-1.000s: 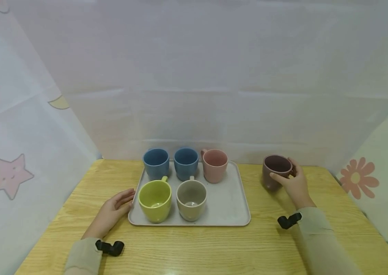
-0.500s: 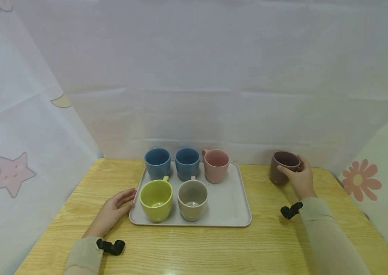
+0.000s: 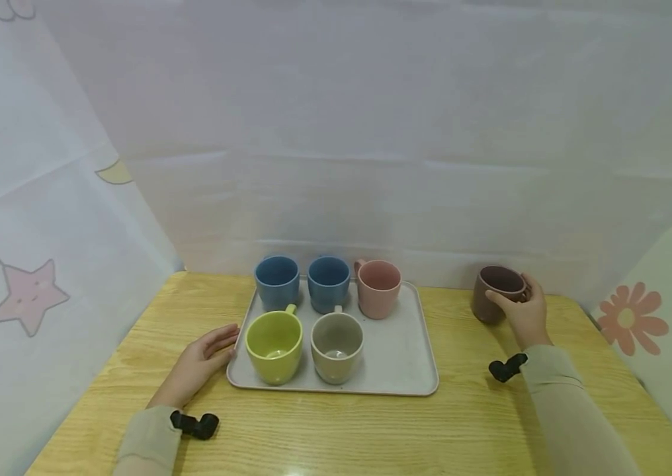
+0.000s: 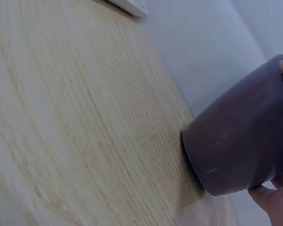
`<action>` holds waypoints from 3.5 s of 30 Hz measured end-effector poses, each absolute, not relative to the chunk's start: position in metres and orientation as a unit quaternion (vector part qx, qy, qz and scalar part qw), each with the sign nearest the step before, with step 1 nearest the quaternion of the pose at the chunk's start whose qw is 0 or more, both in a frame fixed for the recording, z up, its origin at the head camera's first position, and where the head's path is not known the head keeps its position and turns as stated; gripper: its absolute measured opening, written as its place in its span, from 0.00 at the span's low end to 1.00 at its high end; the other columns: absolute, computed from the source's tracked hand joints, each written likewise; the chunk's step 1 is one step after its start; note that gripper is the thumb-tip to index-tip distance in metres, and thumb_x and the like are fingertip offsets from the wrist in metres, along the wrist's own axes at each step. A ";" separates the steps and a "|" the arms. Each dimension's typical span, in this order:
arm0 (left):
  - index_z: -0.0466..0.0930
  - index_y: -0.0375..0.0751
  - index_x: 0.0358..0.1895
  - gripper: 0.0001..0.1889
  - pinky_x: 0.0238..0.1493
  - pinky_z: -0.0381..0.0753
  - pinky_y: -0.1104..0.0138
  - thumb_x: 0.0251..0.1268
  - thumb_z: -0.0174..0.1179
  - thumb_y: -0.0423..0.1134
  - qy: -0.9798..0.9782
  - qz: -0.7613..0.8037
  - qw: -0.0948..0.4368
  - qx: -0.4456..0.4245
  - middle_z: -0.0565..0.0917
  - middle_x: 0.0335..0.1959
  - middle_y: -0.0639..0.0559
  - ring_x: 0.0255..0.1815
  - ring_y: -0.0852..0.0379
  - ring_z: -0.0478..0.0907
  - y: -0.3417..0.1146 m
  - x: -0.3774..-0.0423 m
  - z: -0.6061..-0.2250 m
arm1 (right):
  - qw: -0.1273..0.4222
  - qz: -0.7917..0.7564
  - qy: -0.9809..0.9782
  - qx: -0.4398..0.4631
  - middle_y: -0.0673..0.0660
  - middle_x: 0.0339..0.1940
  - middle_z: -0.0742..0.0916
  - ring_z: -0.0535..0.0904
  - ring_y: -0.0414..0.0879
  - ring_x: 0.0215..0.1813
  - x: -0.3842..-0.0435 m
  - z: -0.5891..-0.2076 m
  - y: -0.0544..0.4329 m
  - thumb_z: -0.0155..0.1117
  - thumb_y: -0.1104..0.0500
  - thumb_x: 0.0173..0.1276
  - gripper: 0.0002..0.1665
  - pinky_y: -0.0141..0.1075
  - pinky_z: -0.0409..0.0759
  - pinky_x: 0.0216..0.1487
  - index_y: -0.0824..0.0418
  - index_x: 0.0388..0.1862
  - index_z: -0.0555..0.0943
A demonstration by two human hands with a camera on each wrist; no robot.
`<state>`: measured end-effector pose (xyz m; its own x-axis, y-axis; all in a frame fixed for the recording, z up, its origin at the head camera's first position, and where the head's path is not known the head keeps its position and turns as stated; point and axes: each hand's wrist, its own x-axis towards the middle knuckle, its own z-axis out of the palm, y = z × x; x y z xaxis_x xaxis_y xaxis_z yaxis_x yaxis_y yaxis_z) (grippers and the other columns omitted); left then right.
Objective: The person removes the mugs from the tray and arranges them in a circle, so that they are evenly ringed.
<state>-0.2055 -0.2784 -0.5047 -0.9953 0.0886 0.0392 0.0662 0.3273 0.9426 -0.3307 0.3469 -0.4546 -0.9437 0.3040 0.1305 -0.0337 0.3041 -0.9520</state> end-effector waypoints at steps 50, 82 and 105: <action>0.62 0.37 0.77 0.35 0.58 0.71 0.83 0.74 0.62 0.46 0.816 0.577 0.019 0.044 0.70 0.74 0.38 0.70 0.61 0.70 -0.280 -0.206 -0.505 | 0.162 0.624 -0.764 0.036 0.63 0.70 0.68 0.68 0.54 0.69 -0.246 -0.431 0.221 0.63 0.67 0.72 0.33 0.18 0.74 0.54 0.67 0.73 0.66; 0.62 0.37 0.77 0.34 0.58 0.70 0.83 0.74 0.62 0.45 0.805 0.592 0.023 0.042 0.70 0.74 0.40 0.74 0.43 0.65 -0.280 -0.206 -0.504 | -0.048 0.610 -0.764 0.206 0.50 0.70 0.73 0.66 0.50 0.72 -0.220 -0.460 0.101 0.85 0.59 0.52 0.58 0.52 0.69 0.70 0.54 0.78 0.63; 0.61 0.37 0.78 0.34 0.58 0.70 0.84 0.75 0.61 0.44 0.805 0.592 0.029 0.036 0.69 0.75 0.39 0.75 0.42 0.64 -0.277 -0.204 -0.501 | 0.013 0.612 -0.771 0.176 0.53 0.63 0.79 0.73 0.54 0.65 -0.216 -0.459 0.104 0.87 0.57 0.48 0.52 0.48 0.79 0.59 0.54 0.72 0.71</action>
